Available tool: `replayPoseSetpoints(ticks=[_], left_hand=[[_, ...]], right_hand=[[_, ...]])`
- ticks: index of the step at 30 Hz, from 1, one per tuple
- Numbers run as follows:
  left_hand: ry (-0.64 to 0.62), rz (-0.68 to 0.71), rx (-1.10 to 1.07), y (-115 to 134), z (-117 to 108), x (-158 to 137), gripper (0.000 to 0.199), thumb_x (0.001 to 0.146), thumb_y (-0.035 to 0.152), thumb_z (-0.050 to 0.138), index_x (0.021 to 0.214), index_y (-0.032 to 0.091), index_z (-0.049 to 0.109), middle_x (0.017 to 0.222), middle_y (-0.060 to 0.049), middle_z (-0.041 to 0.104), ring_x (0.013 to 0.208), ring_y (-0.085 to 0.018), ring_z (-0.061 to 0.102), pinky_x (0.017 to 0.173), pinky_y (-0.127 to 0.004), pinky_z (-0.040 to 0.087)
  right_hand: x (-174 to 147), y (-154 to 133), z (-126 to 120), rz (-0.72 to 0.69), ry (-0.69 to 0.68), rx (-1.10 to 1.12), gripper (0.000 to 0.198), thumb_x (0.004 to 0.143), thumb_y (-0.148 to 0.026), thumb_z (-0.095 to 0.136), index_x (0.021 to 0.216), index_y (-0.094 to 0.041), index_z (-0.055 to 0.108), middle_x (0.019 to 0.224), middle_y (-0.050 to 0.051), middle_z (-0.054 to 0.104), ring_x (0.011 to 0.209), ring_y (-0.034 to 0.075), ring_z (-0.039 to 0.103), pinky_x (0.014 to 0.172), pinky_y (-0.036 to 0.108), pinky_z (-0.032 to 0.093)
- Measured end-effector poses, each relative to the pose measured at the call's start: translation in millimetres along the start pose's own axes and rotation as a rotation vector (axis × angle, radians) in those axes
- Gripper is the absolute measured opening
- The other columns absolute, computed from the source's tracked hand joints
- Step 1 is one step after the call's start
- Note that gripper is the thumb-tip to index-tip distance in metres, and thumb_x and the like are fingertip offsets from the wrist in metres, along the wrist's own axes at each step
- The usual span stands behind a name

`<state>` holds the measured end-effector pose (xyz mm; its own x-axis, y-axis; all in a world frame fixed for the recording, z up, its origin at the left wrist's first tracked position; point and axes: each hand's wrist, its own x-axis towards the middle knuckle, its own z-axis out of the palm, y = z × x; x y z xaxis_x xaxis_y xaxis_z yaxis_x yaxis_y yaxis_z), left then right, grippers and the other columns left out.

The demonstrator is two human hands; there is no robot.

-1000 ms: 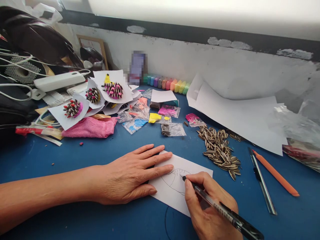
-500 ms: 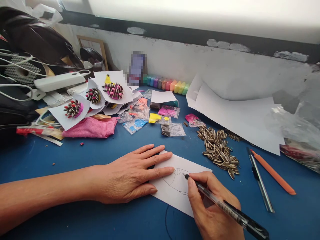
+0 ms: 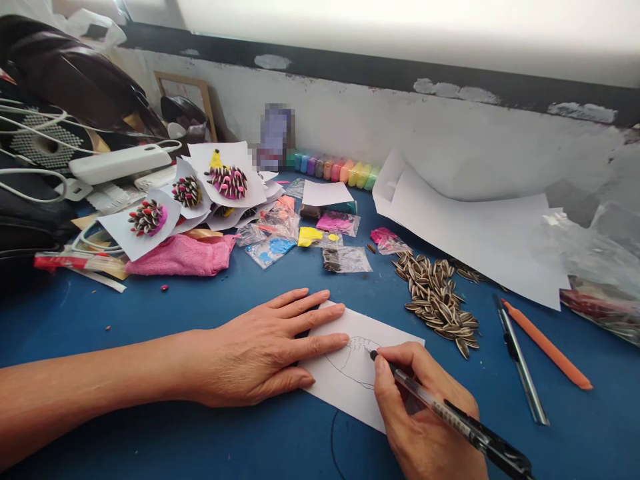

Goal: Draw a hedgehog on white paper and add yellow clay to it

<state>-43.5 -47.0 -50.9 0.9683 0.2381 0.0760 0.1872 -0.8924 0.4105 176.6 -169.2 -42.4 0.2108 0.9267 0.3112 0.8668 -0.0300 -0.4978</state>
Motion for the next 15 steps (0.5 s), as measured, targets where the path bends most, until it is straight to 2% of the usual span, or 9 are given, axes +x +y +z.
replayPoseSetpoints(ticks=[5, 9, 15], left_hand=[[0.000, 0.002, 0.003, -0.2, 0.6, 0.0, 0.055, 0.103, 0.048, 0.038, 0.152, 0.025, 0.038, 0.163, -0.008, 0.021, 0.152, -0.030, 0.015, 0.124, -0.051, 0.015], [-0.015, -0.004, 0.012, -0.5, -0.3, 0.0, 0.055, 0.103, 0.049, 0.037, 0.153, 0.025, 0.037, 0.163, -0.007, 0.021, 0.152, -0.029, 0.014, 0.124, -0.049, 0.014], [0.020, 0.011, 0.008, -1.5, -0.9, -1.0, 0.055, 0.102, 0.047, 0.040, 0.152, 0.023, 0.038, 0.162, -0.009, 0.024, 0.151, -0.030, 0.018, 0.123, -0.050, 0.017]], right_hand=[[-0.8, 1.0, -1.1, -0.052, 0.028, 0.005, 0.015, 0.088, -0.034, 0.059, 0.078, -0.025, 0.065, 0.069, -0.002, 0.070, 0.058, 0.014, 0.068, 0.053, 0.021, 0.052], [0.2, -0.7, -2.7, -0.016, 0.085, -0.040, 0.014, 0.088, -0.033, 0.059, 0.078, -0.025, 0.065, 0.068, -0.003, 0.069, 0.053, 0.012, 0.064, 0.047, 0.021, 0.048], [4.9, -5.2, -4.4, 0.010, 0.070, -0.060, 0.017, 0.088, -0.038, 0.058, 0.079, -0.025, 0.066, 0.070, -0.002, 0.071, 0.052, 0.014, 0.064, 0.044, 0.023, 0.047]])
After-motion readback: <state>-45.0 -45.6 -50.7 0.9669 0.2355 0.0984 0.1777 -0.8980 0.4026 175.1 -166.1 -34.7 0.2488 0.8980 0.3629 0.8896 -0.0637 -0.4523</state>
